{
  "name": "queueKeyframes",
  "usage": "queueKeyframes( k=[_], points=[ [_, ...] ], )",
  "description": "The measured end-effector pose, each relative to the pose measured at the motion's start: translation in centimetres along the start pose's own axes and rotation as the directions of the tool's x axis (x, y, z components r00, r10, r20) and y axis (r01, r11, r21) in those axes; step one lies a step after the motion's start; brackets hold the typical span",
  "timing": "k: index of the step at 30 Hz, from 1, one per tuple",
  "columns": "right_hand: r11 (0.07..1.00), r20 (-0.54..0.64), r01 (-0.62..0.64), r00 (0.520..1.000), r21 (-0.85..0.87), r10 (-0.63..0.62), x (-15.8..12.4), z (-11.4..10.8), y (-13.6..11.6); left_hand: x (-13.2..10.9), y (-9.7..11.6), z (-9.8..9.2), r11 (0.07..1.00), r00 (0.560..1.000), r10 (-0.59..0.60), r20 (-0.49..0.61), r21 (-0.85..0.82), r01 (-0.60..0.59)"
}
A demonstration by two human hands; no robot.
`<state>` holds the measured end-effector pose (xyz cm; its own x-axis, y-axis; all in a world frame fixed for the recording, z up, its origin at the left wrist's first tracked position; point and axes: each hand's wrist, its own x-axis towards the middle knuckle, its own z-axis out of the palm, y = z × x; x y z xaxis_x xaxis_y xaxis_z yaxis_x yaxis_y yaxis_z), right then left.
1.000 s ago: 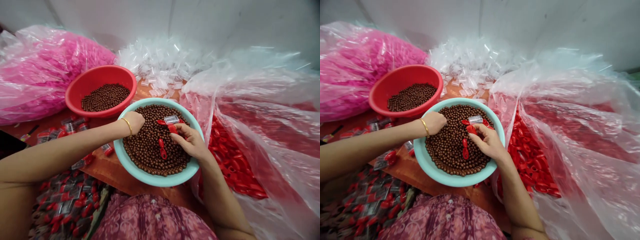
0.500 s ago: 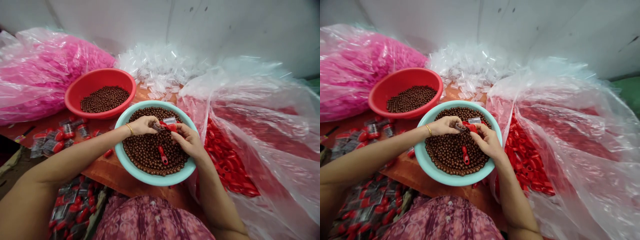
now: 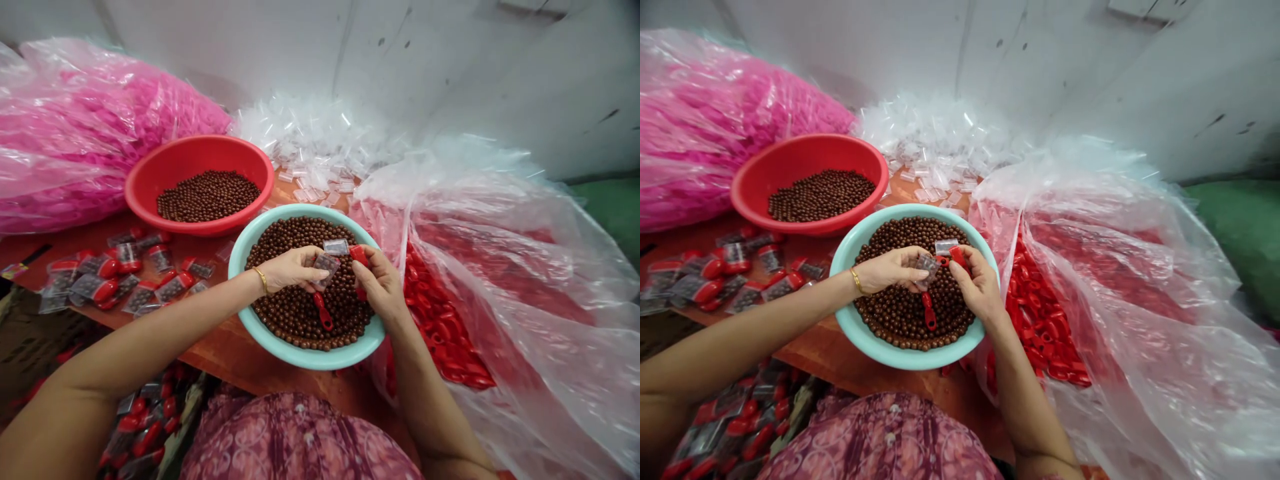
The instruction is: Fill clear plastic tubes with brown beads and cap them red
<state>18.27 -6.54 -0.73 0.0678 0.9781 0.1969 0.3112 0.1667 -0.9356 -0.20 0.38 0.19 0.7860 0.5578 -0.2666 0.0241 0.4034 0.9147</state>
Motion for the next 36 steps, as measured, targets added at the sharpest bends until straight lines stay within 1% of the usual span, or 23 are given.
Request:
queueKeyframes(
  k=[2,5,7,10,12,15,16,18,21,23,25,28,31,32,34,36],
  points=[
    [0.998,0.028,-0.036,0.999,0.051,0.035,0.2,-0.2,-0.4,-0.1,0.1,-0.2,0.999,0.999,-0.027,0.025,0.026,0.027],
    [0.992,0.201,-0.078,0.978,0.098,0.057,0.7,-0.5,-0.8,-0.3,0.3,-0.5,0.997,0.993,-0.053,0.102,0.053,0.047],
    [0.994,0.291,-0.049,0.957,0.098,0.018,1.0,-0.7,-0.9,-0.5,0.5,-0.5,0.996,0.985,-0.061,0.162,0.07,0.05],
    [0.997,0.338,0.024,0.94,0.071,-0.047,1.4,-0.7,-0.9,-0.6,0.6,-0.6,0.996,0.977,-0.051,0.205,0.077,0.036],
    [0.998,0.319,0.056,0.945,0.041,-0.066,1.4,-0.6,-0.9,-0.6,0.5,-0.7,0.997,0.977,-0.042,0.207,0.066,0.029],
    [0.995,0.257,0.101,0.962,-0.002,-0.097,1.3,-0.3,-1.1,-0.6,0.5,-0.8,0.998,0.977,-0.04,0.21,0.049,0.031],
    [0.993,0.249,0.115,0.962,-0.007,-0.11,1.2,-0.3,-1.2,-0.6,0.5,-0.9,0.998,0.976,-0.04,0.214,0.046,0.031],
    [0.993,0.277,0.121,0.954,0.01,-0.119,1.2,-0.2,-1.5,-0.6,0.4,-0.9,0.998,0.973,-0.038,0.226,0.05,0.028],
    [0.996,0.348,0.065,0.934,0.065,-0.084,1.2,-0.3,-1.6,-0.7,0.5,-0.7,0.998,0.971,-0.026,0.237,0.066,0.011],
    [0.994,0.363,0.004,0.931,0.106,-0.042,1.0,-0.6,-1.4,-0.8,0.6,-0.5,0.998,0.972,-0.012,0.235,0.069,-0.005],
    [0.986,0.35,-0.054,0.937,0.161,-0.005,0.9,-0.9,-1.0,-0.9,0.7,-0.3,0.998,0.978,0.015,0.207,0.055,-0.027],
    [0.972,0.314,-0.146,0.946,0.182,0.083,0.6,-1.2,-0.5,-0.8,0.9,-0.2,0.997,0.989,0.064,0.131,0.039,-0.07],
    [0.94,0.261,-0.272,0.941,0.205,0.215,0.4,-0.8,-0.6,-0.7,0.8,-0.1,0.99,0.991,0.107,0.084,0.082,-0.114],
    [0.93,0.244,-0.297,0.939,0.216,0.243,0.3,-0.5,-0.7,-0.6,0.7,-0.1,0.986,0.99,0.119,0.077,0.112,-0.127],
    [0.941,0.203,-0.281,0.949,0.189,0.242,0.2,0.2,-0.9,-0.5,0.5,0.0,0.971,0.987,0.141,0.072,0.187,-0.152],
    [0.981,0.179,-0.179,0.97,0.081,0.162,0.2,0.7,-1.1,-0.3,0.2,0.0,0.94,0.982,0.177,0.065,0.285,-0.188]
  ],
)
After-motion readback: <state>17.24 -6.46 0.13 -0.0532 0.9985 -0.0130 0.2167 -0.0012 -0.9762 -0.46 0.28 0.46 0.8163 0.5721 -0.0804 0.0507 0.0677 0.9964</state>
